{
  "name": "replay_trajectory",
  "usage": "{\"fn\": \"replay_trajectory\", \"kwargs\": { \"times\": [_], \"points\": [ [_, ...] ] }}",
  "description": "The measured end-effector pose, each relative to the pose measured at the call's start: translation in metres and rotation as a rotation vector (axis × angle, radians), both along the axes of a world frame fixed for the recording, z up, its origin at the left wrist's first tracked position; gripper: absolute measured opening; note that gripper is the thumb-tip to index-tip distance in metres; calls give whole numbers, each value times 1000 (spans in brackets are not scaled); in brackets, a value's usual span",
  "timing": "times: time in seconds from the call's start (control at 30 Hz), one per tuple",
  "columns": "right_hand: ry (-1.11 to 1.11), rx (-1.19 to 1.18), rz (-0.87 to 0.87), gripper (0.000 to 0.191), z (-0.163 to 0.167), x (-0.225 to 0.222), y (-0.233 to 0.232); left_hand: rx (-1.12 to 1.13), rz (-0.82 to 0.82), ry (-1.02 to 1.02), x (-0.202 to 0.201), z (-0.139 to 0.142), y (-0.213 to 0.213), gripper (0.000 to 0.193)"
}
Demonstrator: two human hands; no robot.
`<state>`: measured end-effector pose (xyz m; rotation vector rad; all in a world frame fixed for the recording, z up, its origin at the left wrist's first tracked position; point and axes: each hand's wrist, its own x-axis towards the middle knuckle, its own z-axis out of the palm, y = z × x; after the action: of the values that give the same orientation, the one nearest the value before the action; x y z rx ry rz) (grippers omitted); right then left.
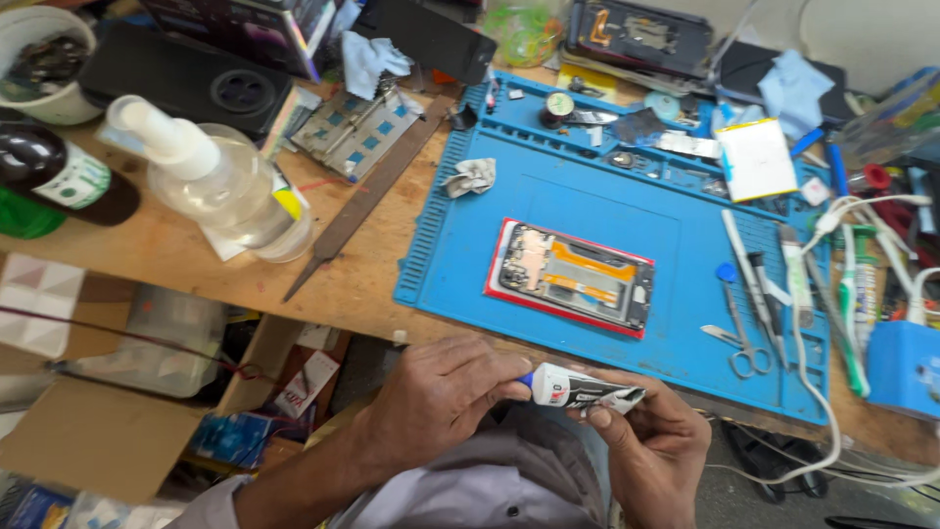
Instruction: The person works on a disassembled mobile phone on a blue mat. They connect a ribbon cable, apply adhesive from a tube to the phone frame, and place a battery into the phone chassis.
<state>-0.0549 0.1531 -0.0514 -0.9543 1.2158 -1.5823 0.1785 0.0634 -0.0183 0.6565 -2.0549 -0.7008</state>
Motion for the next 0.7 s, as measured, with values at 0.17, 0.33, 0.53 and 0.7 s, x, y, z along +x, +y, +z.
{"fn": "replay_trajectory", "kwargs": {
  "times": [0.17,0.33,0.53,0.7],
  "points": [
    [116,-297,-270,20,35,-27,-4,153,236,40,18,32,-30,6],
    [183,-129,-187,26,20,-31,-5,129,2,74,-2,29,-25,26],
    [7,-7,-84,30,0,-17,-2,-42,-67,-62,-10,19,-18,20],
    [51,47,-42,32,13,-11,0,-20,-130,-100,-15,15,-17,24]
  ]
}}
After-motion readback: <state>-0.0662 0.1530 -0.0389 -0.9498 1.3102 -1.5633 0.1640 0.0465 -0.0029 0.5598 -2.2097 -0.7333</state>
